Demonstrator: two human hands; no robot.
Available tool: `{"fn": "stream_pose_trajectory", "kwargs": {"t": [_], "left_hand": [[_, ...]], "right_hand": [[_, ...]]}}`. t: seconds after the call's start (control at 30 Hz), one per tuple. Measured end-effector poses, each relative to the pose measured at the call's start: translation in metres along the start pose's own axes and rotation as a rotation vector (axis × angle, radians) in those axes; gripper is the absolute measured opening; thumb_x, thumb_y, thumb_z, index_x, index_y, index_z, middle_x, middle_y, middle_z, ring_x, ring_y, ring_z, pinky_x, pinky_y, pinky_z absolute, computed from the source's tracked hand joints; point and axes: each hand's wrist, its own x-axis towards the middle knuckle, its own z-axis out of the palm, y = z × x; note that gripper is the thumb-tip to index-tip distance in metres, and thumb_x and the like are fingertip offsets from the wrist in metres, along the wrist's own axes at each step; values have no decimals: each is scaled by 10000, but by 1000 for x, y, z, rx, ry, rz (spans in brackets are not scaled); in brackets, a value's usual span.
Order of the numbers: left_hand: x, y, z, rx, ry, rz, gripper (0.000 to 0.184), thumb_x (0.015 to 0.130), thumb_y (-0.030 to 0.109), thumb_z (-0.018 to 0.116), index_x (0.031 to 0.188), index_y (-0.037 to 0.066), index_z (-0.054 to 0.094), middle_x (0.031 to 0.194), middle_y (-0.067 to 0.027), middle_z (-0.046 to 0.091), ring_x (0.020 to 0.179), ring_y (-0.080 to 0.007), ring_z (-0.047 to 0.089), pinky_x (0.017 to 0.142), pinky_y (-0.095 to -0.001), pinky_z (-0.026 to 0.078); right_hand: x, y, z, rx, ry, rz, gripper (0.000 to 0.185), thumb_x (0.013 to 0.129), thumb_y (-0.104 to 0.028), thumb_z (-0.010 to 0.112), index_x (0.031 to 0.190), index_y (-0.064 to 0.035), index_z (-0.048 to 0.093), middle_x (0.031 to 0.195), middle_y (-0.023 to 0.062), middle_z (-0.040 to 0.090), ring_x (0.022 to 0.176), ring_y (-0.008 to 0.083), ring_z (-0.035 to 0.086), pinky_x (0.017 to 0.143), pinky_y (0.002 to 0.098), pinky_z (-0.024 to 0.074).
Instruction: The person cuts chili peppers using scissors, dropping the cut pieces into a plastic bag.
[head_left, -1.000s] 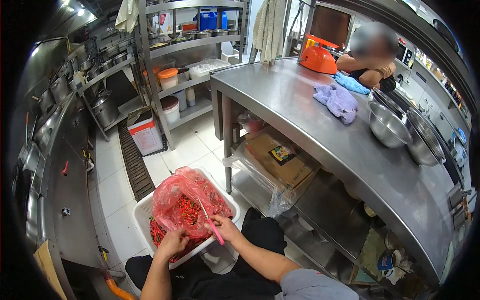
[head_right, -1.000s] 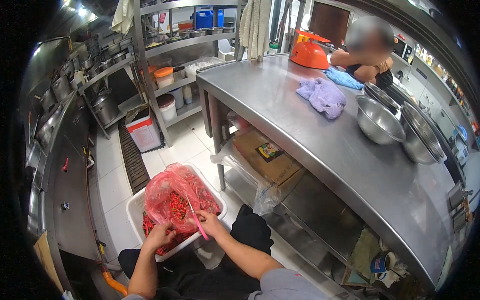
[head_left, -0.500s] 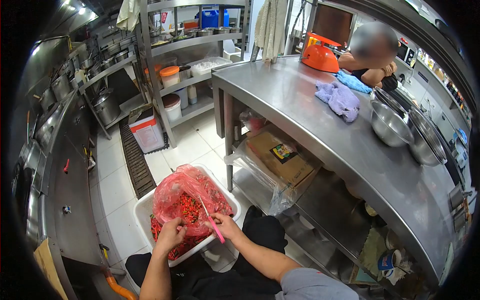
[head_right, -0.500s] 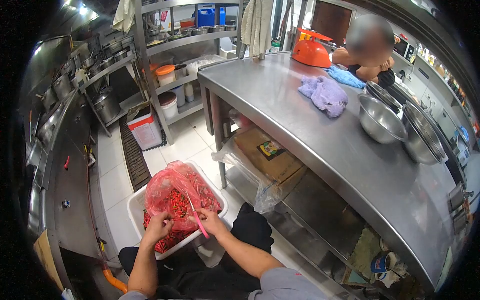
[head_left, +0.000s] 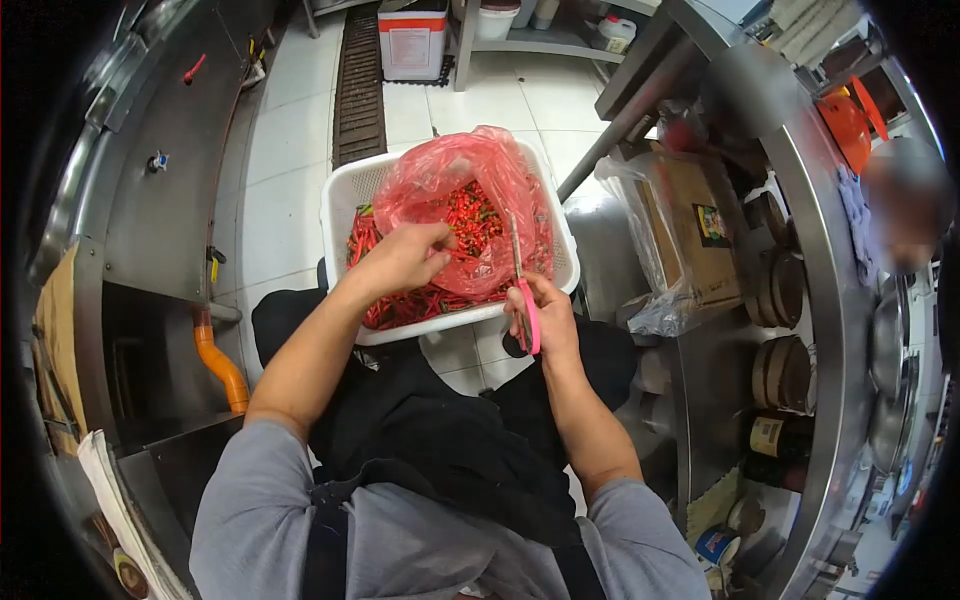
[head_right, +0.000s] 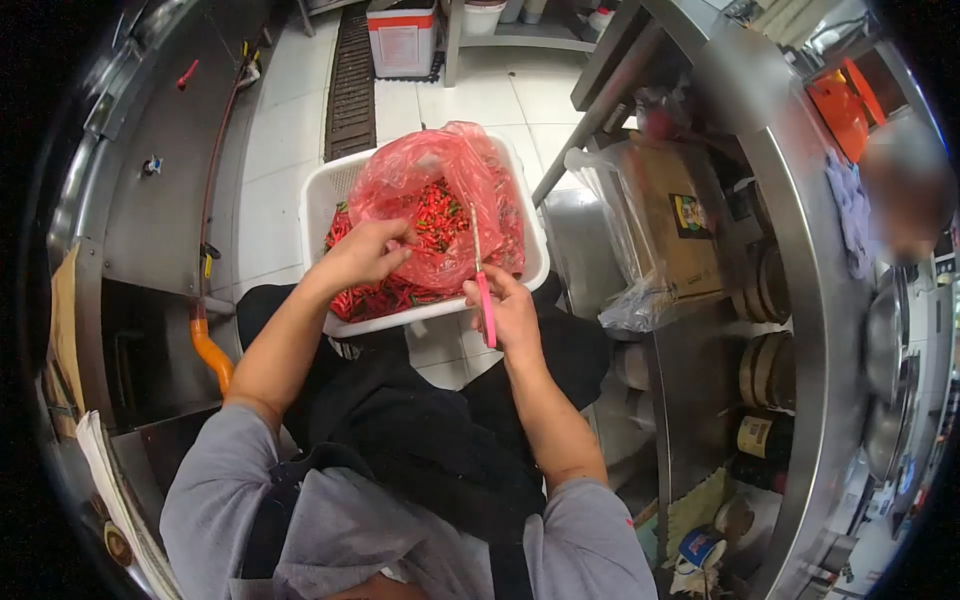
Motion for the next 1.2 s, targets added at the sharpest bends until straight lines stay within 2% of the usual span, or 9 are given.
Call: {"fn": "stream_pose_trajectory", "kwargs": {"t": [0.13,0.27,0.33,0.47,0.6,0.67,0.8,0.9,1.2], "left_hand": [[34,-36,5,44,-23,36,185,832,111,639,986,10,629,825,-173,658,767,-255,660,693,-367,507],[36,-55,-4,-41,152,-86,211,828,166,666,991,36,689,910,-154,687,852,-253,670,781,-353,520],[29,-57,-6,-82,235,-124,217,821,183,679,986,43,706,936,-137,694,882,-251,670,805,-347,517],[20,-52,-10,-184,249,-141,219,833,176,684,997,34,706,934,-143,707,887,-227,679,806,-333,519],[12,-39,-16,-321,146,-260,205,836,151,688,993,19,692,858,-106,700,806,-165,665,748,-305,520],[7,-38,-11,-358,84,-176,180,841,130,685,975,10,677,779,-64,670,719,-117,622,679,-283,507],[-1,-37,-1,-407,-1,-104,169,838,133,684,953,9,672,738,-50,646,670,-119,599,641,-288,495],[-1,-39,-2,-288,31,-113,169,835,131,684,953,10,674,745,-53,652,673,-117,598,638,-289,493],[5,-51,9,-334,120,-192,146,831,99,692,931,3,645,742,-38,641,684,-104,600,627,-274,492]], "right_hand": [[4,-20,8,-238,-95,111,497,830,-301,746,1146,50,593,690,57,616,415,105,520,376,227,393],[12,-24,6,-231,108,139,438,839,-290,739,1115,25,611,689,47,602,421,112,523,378,236,395],[4,-20,12,-282,103,39,420,842,-261,738,1125,21,607,687,46,597,454,116,544,405,239,423],[-8,8,33,-198,-19,-10,474,837,-142,731,1226,35,526,890,76,645,670,147,635,566,244,506],[-13,9,59,-125,-75,57,511,838,-150,726,1249,49,496,905,105,651,706,167,647,567,254,499],[-10,7,63,-99,-61,46,521,838,-157,725,1249,59,489,896,107,648,691,167,645,554,250,488],[2,9,58,-198,-98,-5,472,874,-172,679,1246,35,478,847,103,656,649,174,645,549,261,503],[5,6,62,-206,-83,62,413,882,-199,680,1182,28,509,732,90,633,460,141,575,359,245,409],[-20,18,57,-118,-33,120,480,865,-228,711,1215,31,509,784,102,635,477,137,581,396,248,438]]}}
